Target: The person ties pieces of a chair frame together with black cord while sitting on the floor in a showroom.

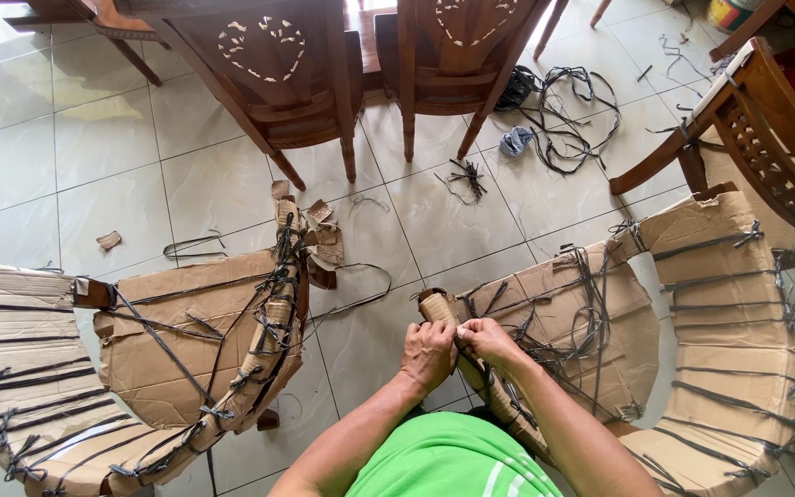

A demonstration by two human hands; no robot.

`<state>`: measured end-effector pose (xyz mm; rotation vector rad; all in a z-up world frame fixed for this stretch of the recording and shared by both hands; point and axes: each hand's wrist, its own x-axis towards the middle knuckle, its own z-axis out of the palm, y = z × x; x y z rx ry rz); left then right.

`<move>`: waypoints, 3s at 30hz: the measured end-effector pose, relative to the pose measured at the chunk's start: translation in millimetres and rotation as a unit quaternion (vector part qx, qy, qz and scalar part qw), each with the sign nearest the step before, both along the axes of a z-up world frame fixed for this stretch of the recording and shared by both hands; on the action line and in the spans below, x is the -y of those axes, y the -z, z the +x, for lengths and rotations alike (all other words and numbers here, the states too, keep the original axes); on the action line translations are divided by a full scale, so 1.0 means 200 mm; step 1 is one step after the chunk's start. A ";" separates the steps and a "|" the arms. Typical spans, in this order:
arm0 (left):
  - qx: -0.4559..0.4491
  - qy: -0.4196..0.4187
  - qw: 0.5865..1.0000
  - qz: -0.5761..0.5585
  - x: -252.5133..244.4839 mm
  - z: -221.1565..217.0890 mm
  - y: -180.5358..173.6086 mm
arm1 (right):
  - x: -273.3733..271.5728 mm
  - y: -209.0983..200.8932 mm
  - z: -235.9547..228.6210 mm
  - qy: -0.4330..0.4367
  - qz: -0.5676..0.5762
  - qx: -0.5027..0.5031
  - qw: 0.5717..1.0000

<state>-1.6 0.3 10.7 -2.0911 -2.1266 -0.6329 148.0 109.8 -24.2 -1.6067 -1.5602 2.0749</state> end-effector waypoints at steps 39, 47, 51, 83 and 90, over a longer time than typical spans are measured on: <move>0.573 -0.129 0.790 -0.177 0.12 -0.06 0.31 | 0.14 -0.05 0.04 0.081 0.245 -0.032 0.966; 0.619 -0.219 0.743 -0.130 0.08 -0.16 0.21 | 0.14 -0.08 0.29 0.133 0.051 -0.030 0.989; 0.527 -0.294 0.788 -0.128 -0.06 -0.14 0.23 | 0.17 -0.07 0.43 0.091 0.001 0.017 0.996; 0.205 -0.450 0.865 -0.086 -0.45 0.02 0.19 | -0.19 1.31 1.63 -0.053 0.016 0.325 0.944; 0.201 -0.461 0.859 -0.098 -0.43 -0.01 0.24 | -0.39 0.50 1.43 0.257 -0.010 0.111 0.960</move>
